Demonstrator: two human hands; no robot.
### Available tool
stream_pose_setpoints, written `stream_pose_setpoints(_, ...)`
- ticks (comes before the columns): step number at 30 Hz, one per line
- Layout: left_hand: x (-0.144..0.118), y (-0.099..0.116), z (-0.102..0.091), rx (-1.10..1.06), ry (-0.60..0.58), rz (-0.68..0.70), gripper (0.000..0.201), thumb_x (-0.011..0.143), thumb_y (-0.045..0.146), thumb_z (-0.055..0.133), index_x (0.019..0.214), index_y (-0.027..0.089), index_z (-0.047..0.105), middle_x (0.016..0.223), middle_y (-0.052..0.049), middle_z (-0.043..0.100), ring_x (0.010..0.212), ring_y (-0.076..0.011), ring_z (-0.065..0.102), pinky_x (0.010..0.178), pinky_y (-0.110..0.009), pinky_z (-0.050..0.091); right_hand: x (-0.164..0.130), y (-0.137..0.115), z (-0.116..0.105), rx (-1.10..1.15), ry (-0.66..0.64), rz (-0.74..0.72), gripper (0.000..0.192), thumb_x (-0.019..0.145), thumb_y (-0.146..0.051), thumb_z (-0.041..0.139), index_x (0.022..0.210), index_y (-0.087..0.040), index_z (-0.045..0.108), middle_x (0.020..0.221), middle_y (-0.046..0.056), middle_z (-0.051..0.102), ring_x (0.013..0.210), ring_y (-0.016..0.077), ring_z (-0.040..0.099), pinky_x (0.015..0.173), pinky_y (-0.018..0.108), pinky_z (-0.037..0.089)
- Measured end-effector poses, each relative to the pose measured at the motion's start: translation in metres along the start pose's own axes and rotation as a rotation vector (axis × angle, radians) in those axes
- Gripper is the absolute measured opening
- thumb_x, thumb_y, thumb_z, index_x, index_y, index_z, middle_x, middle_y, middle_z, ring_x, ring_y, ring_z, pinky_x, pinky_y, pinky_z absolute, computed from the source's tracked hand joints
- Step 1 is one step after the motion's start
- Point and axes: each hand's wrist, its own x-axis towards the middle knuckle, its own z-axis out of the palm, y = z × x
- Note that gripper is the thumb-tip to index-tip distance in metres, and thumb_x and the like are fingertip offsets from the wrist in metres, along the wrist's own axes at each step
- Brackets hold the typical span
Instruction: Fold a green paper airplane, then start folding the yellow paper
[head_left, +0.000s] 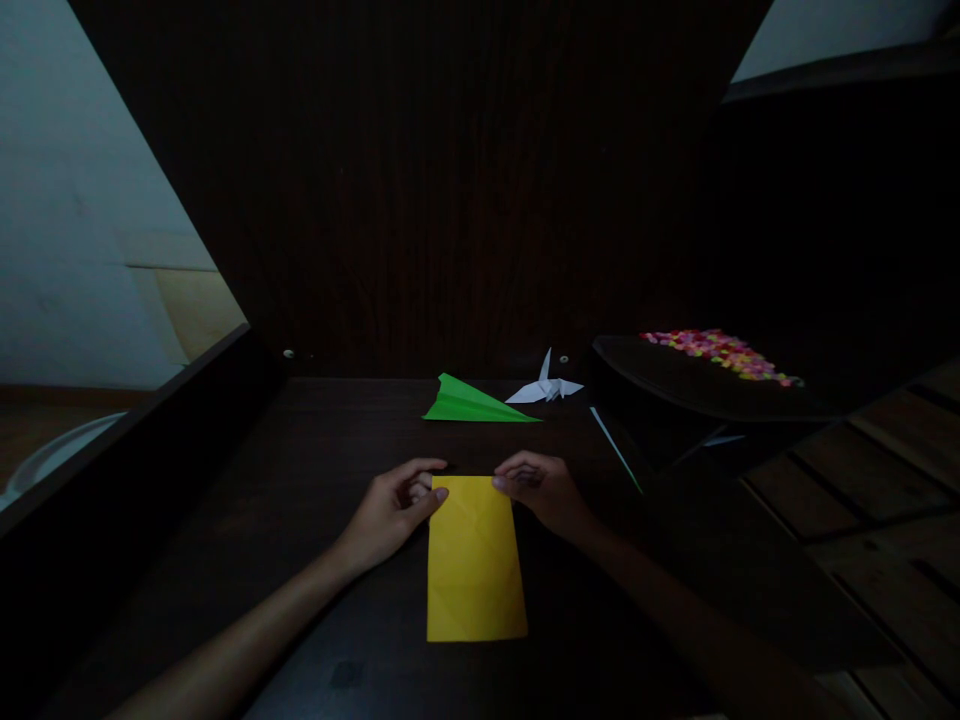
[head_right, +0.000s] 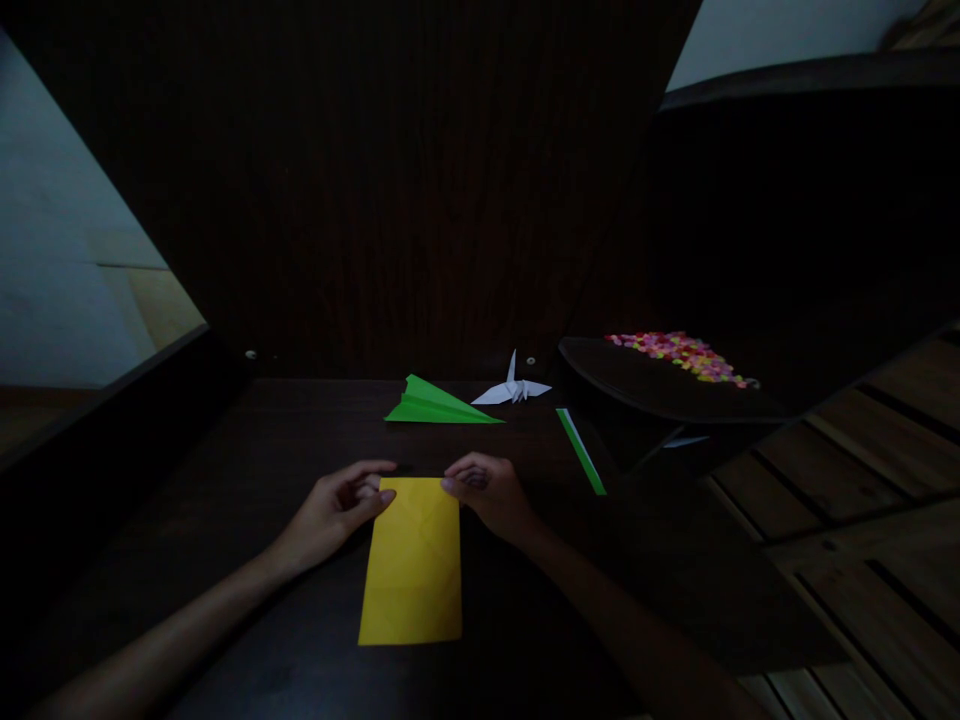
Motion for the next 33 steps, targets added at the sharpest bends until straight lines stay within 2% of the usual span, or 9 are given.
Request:
stream_pose_setpoints(3, 0.001, -0.002, -0.004, 0.267, 0.055, 0.189, 0.036, 0.086, 0.033, 0.063, 0.119, 0.02, 0.062, 0.099, -0.007, 0.069, 0.089, -0.0195, 0.065, 0.077, -0.033, 0.054, 0.003, 0.004, -0.002, -0.042, 0.021, -0.002, 0.016, 0.071, -0.033, 0.072, 0.077, -0.018, 0.069, 0.071, 0.004, 0.072, 0.065, 0.0171, 0.067, 0.058, 0.027, 0.053)
stream_pose_setpoints(5, 0.001, -0.002, -0.006, 0.415, 0.047, 0.31, 0.035, 0.087, 0.03, 0.062, 0.121, 0.022, 0.062, 0.117, -0.008, 0.066, 0.106, -0.0227, 0.061, 0.091, -0.04, 0.051, 0.005, 0.006, -0.003, -0.081, 0.038, -0.005, 0.015, 0.073, -0.033, 0.07, 0.076, -0.018, 0.069, 0.072, 0.005, 0.072, 0.064, 0.0169, 0.067, 0.058, 0.027, 0.053)
stream_pose_setpoints(10, 0.002, -0.004, -0.009, 0.612, -0.136, 0.447, 0.037, 0.093, 0.027, 0.055, 0.13, 0.025, 0.058, 0.129, -0.006, 0.063, 0.126, -0.0254, 0.048, 0.1, -0.046, 0.047, 0.005, 0.007, -0.005, -0.247, 0.074, -0.077, 0.013, 0.077, -0.03, 0.065, 0.077, -0.018, 0.069, 0.071, 0.004, 0.071, 0.059, 0.0149, 0.064, 0.055, 0.025, 0.05)
stream_pose_setpoints(13, 0.001, -0.008, -0.008, 0.731, -0.217, 0.472, 0.039, 0.094, 0.028, 0.053, 0.133, 0.025, 0.054, 0.132, -0.004, 0.061, 0.131, -0.0277, 0.043, 0.102, -0.05, 0.043, 0.005, 0.008, -0.005, -0.302, 0.069, -0.11, 0.012, 0.079, -0.028, 0.063, 0.076, -0.018, 0.069, 0.069, 0.003, 0.071, 0.056, 0.0138, 0.062, 0.052, 0.024, 0.047)
stream_pose_setpoints(21, 0.0, -0.007, -0.012, 0.888, -0.275, 0.484, 0.048, 0.095, 0.04, 0.048, 0.141, 0.024, 0.044, 0.143, -0.007, 0.049, 0.139, -0.0325, 0.031, 0.105, -0.056, 0.037, 0.006, 0.008, -0.005, -0.331, 0.078, -0.113, 0.009, 0.079, -0.024, 0.062, 0.075, -0.018, 0.068, 0.067, 0.002, 0.07, 0.056, 0.0132, 0.061, 0.052, 0.022, 0.045)
stream_pose_setpoints(28, -0.002, -0.002, -0.018, 0.901, -0.375, 0.425, 0.064, 0.089, 0.056, 0.051, 0.144, 0.027, 0.038, 0.15, -0.007, 0.039, 0.142, -0.0398, 0.02, 0.107, -0.066, 0.026, 0.005, 0.006, -0.006, -0.335, 0.077, -0.104, 0.01, 0.079, -0.026, 0.063, 0.076, -0.018, 0.068, 0.068, 0.002, 0.07, 0.057, 0.0141, 0.061, 0.053, 0.024, 0.046)
stream_pose_setpoints(33, -0.002, -0.004, -0.021, 0.891, -0.421, 0.417, 0.076, 0.085, 0.062, 0.053, 0.148, 0.029, 0.027, 0.154, -0.005, 0.03, 0.144, -0.0391, 0.013, 0.111, -0.066, 0.018, 0.006, 0.007, -0.006, -0.334, 0.08, -0.09, 0.009, 0.078, -0.027, 0.063, 0.075, -0.019, 0.068, 0.066, 0.002, 0.068, 0.057, 0.0144, 0.06, 0.053, 0.024, 0.046)
